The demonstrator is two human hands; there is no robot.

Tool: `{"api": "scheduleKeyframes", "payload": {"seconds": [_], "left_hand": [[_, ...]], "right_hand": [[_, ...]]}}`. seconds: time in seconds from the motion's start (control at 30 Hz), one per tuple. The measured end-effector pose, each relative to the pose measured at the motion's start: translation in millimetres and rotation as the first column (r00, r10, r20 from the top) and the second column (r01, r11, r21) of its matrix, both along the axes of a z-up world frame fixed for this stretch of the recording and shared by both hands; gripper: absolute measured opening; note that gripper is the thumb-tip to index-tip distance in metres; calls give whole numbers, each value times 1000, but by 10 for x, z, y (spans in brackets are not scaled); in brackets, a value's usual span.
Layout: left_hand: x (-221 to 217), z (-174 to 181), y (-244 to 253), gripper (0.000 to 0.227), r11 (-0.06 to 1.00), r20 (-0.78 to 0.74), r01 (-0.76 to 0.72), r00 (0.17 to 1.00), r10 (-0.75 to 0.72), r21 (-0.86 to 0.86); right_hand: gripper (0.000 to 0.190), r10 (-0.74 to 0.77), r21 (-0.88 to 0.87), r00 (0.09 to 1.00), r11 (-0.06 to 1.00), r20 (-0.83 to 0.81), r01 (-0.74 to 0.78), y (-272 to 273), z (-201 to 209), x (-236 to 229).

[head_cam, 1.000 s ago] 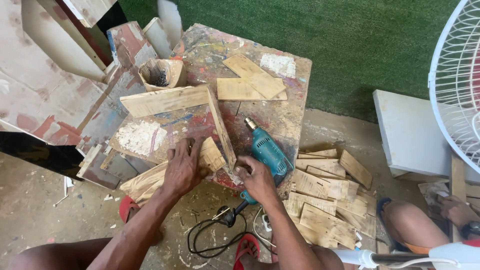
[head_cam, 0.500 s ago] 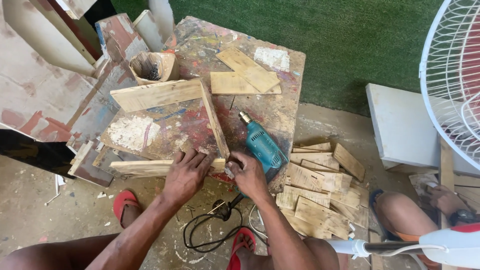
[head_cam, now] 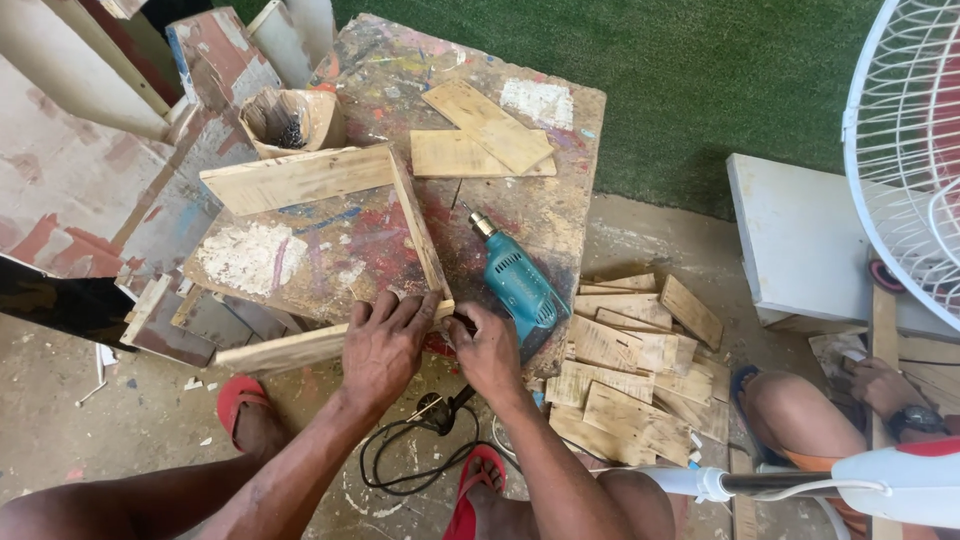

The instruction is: The person assembles a wooden frame by positioning planks on a workbench and securing them with a corded drill. They repeatedly pick up nails from a container, align the wood pieces, and drive the nails into the joints to form a rectangular structure.

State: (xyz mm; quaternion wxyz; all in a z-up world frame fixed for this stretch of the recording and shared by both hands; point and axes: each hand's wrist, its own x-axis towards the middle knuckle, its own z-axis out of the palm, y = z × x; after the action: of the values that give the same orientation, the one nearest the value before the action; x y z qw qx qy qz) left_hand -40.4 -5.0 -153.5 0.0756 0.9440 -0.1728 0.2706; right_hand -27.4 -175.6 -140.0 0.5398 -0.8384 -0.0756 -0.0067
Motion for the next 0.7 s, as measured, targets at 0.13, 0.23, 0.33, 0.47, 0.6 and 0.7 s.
{"api": "scheduleKeyframes", "payload": {"seconds": [0.13,0.23,0.33,0.47,0.6,0.7], "left_hand": [[13,-17,17,33,1000,-2,2,1000,-2,13],[-3,87,-30,39,1000,44,17,999,-18,21],[-2,124,-21,42,999,33,13,999,-14,37],[21,485,-75,40,994,-239,23,971,4,111],[154,870,-170,63,953,-661,41,729,177,300],[241,711,-204,75,916,-663,55,707,246,398]], "right_hand": [[17,-38,2,999,999,-3,38,30,-107,23],[15,-70,-25,997,997,11,70,27,-130,24],[11,-56,-17,998,998,-8,56,25,-143,29],[22,-6,-22,996,1000,-92,4,-60,-236,76],[43,117,-63,978,990,-173,-130,-122,-88,121],[42,171,-129,967,972,-187,-197,-215,-179,211]]}}
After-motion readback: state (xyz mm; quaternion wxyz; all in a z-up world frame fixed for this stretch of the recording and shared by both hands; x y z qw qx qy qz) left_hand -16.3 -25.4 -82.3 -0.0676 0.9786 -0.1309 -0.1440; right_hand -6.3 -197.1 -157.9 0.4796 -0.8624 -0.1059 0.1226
